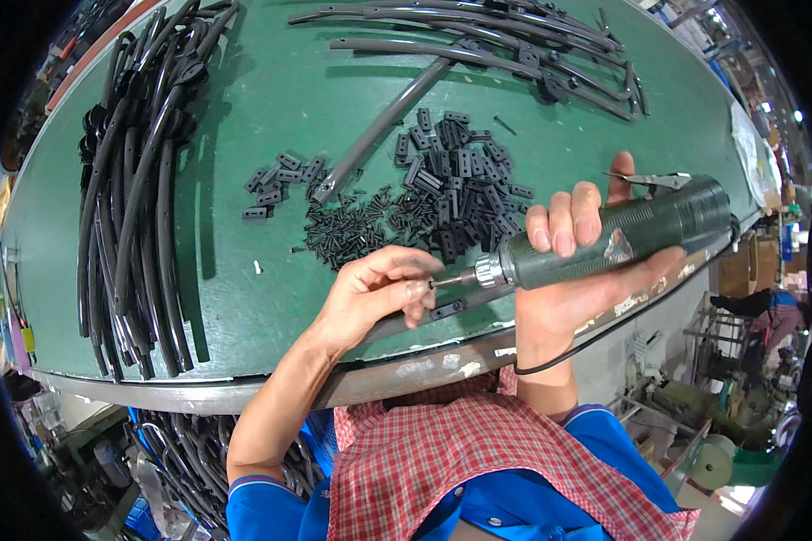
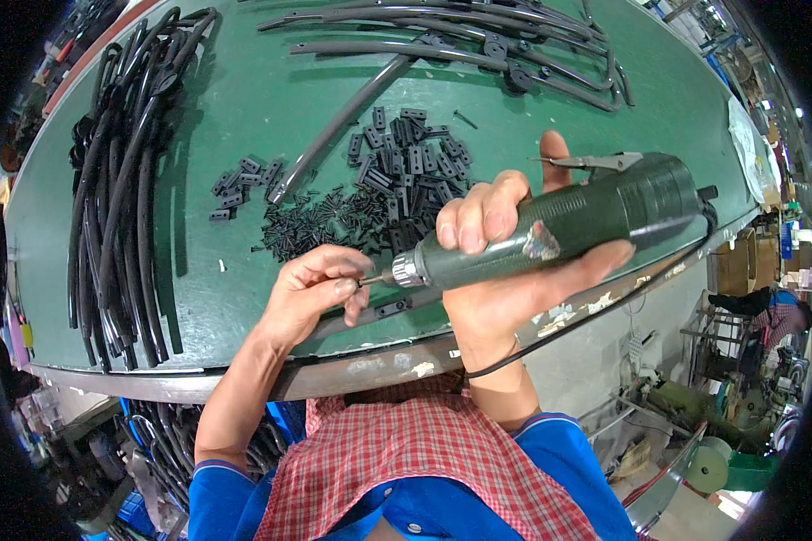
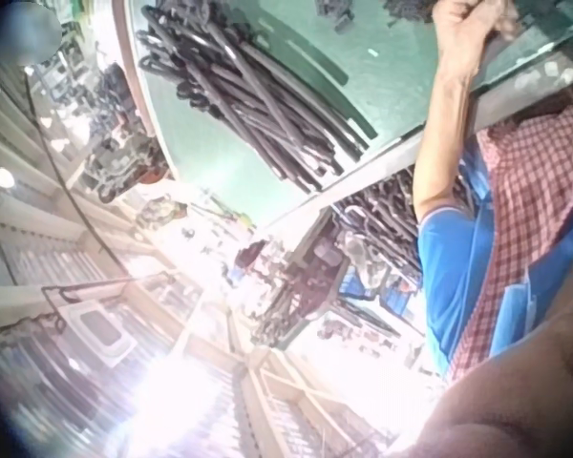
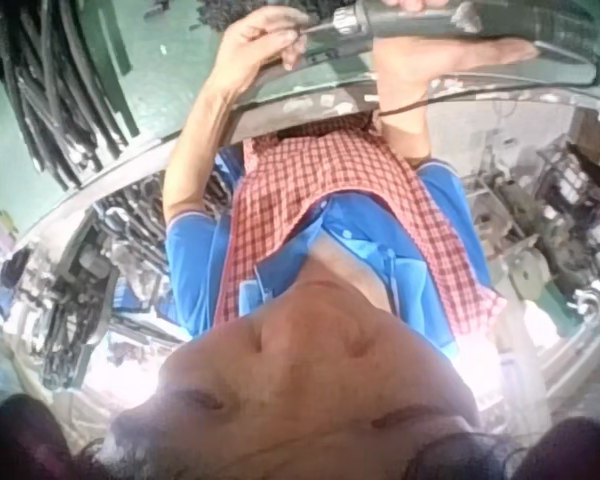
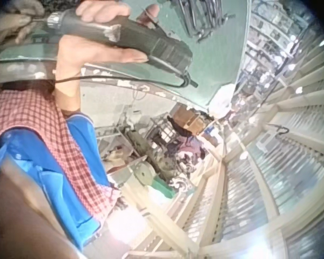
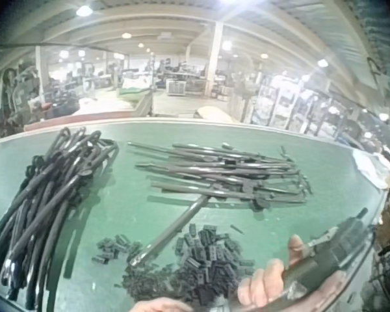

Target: The person uses a corded electric screwdriver to attach small black plastic brackets to curved metal rods. They repeatedly pick up a rod, align a bracket, drive a screw, and place the finished assembly on the table.

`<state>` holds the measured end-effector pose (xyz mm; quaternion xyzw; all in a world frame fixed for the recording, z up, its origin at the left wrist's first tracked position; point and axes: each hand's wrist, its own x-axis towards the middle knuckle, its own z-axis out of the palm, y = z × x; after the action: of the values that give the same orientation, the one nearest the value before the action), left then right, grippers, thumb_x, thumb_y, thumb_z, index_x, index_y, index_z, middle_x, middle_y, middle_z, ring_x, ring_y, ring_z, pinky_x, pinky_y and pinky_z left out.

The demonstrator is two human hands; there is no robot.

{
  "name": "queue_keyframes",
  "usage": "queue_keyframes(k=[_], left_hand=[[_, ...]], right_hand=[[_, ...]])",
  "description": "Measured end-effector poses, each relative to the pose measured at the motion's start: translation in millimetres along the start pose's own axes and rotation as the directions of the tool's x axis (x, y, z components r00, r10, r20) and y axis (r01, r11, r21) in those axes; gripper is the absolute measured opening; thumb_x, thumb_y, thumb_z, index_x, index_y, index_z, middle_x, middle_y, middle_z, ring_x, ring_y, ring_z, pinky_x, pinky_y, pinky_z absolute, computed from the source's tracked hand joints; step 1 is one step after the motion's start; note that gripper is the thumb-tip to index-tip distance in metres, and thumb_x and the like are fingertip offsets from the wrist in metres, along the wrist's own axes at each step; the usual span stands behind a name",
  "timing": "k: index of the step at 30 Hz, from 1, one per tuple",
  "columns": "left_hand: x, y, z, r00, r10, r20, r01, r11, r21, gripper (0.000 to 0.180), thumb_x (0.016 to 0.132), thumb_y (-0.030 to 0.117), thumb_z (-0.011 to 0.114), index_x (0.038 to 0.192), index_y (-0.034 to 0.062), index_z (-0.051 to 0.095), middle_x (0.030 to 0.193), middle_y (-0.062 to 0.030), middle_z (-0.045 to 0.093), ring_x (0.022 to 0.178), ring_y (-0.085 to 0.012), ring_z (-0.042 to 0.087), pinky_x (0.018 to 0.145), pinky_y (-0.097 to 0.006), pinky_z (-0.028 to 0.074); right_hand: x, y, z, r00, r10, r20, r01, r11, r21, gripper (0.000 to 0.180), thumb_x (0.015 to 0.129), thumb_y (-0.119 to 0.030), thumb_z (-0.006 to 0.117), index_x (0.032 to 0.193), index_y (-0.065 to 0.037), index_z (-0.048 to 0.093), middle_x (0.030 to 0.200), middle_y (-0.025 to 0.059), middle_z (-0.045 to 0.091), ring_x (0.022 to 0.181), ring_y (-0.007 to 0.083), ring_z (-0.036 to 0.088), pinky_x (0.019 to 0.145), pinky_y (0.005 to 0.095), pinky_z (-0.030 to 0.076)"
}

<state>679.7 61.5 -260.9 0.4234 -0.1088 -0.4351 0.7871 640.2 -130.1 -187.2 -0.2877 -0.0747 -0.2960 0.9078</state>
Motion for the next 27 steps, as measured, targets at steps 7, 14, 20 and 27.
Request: queue_keyframes(k=[7, 14, 20, 27], left_hand=[[-21.9, -22.5, 15.8, 0.906, 0.335, 0.258, -0.278, 0.011, 0.961, 0.033, 0.079, 0.023, 0.07, 0.105, 0.0024, 0.065, 0.093, -0.0089, 0.06, 0.082, -0.0261, 0.059, 0.074, -0.037, 0.051], [-26.1, -29.5, 12.1, 0.909, 0.341, 0.239, -0.271, 0.047, 0.962, 0.032, 0.082, 0.021, 0.066, 0.106, 0.0008, 0.064, 0.093, -0.0104, 0.06, 0.085, -0.0275, 0.06, 0.073, -0.038, 0.051], [-27.1, -30.1, 11.8, 0.902, 0.365, 0.231, -0.28, 0.086, 0.956, 0.03, 0.079, 0.018, 0.067, 0.103, 0.0, 0.065, 0.091, -0.01, 0.061, 0.082, -0.0271, 0.06, 0.071, -0.037, 0.051], [-27.1, -37.9, 3.8, 0.881, 0.385, 0.274, -0.324, 0.07, 0.943, 0.028, 0.079, 0.017, 0.066, 0.1, -0.0019, 0.064, 0.085, -0.0091, 0.056, 0.081, -0.0261, 0.057, 0.072, -0.036, 0.05]], right_hand=[[-22.2, -14.9, 6.6, 0.975, 0.063, 0.215, -0.017, 0.977, -0.21, 0.094, 0.079, -0.074, 0.053, 0.141, -0.006, 0.034, 0.068, 0.0044, 0.045, 0.059, 0.0174, 0.05, 0.055, 0.0338, 0.041], [-47.2, -7.6, 20.6, 0.972, 0.147, 0.181, -0.051, 0.892, -0.449, 0.105, 0.069, -0.079, 0.058, 0.141, -0.007, 0.032, 0.069, 0.0069, 0.051, 0.055, 0.021, 0.053, 0.055, 0.0369, 0.045], [-43.6, -1.2, 19.4, 0.872, 0.302, 0.386, -0.059, 0.846, -0.529, 0.087, 0.072, -0.058, 0.071, 0.135, -0.007, 0.038, 0.072, 0.0098, 0.055, 0.059, 0.0239, 0.055, 0.058, 0.0377, 0.046], [-28.7, 22.8, 4.6, 0.629, 0.539, 0.56, -0.257, 0.824, -0.505, 0.078, 0.079, -0.053, 0.068, 0.133, -0.004, 0.041, 0.069, 0.0051, 0.05, 0.058, 0.0177, 0.05, 0.056, 0.0323, 0.043]])
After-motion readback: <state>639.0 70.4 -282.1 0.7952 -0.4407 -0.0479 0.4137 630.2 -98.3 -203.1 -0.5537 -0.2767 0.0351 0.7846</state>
